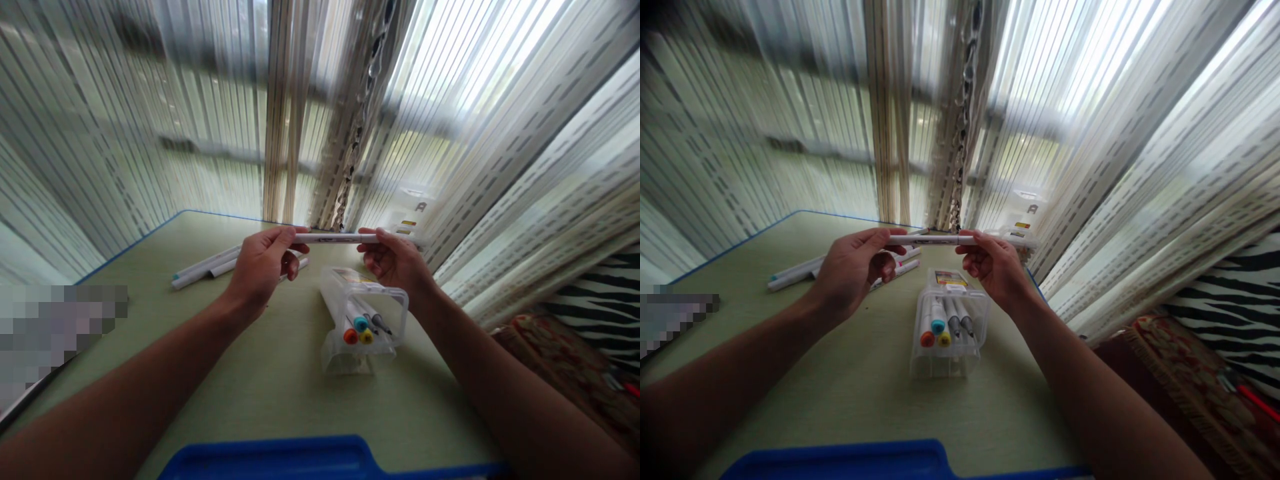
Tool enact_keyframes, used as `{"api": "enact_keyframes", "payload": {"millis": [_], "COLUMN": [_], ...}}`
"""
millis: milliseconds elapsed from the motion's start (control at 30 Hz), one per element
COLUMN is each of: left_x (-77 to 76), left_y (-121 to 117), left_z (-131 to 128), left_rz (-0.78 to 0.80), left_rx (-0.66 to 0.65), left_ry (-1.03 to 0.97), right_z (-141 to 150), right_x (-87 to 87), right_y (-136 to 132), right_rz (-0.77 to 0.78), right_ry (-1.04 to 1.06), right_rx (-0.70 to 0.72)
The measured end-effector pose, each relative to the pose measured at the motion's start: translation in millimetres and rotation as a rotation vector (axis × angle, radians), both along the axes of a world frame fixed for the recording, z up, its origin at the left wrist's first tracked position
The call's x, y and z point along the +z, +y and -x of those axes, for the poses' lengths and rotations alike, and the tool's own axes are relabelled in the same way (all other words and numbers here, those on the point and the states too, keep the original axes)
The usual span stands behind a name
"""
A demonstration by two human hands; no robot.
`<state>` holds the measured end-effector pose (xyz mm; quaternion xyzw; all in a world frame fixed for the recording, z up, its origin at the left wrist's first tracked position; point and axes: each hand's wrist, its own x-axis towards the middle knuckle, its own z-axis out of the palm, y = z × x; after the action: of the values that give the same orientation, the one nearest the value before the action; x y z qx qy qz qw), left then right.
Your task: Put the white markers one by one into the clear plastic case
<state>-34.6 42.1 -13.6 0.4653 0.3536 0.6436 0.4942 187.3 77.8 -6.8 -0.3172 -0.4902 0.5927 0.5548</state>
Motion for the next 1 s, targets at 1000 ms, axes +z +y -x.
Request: {"api": "enact_keyframes", "payload": {"millis": [1000], "left_x": [-4.8], "left_y": [0.5], "left_z": [0.5], "left_rz": [-0.050], "left_rx": [0.008], "left_ry": [0.193], "right_z": [4.6], "right_x": [-3.0], "right_y": [0.8], "right_rz": [-0.070], "right_ry": [-0.077], "right_rx": [-0.071]}}
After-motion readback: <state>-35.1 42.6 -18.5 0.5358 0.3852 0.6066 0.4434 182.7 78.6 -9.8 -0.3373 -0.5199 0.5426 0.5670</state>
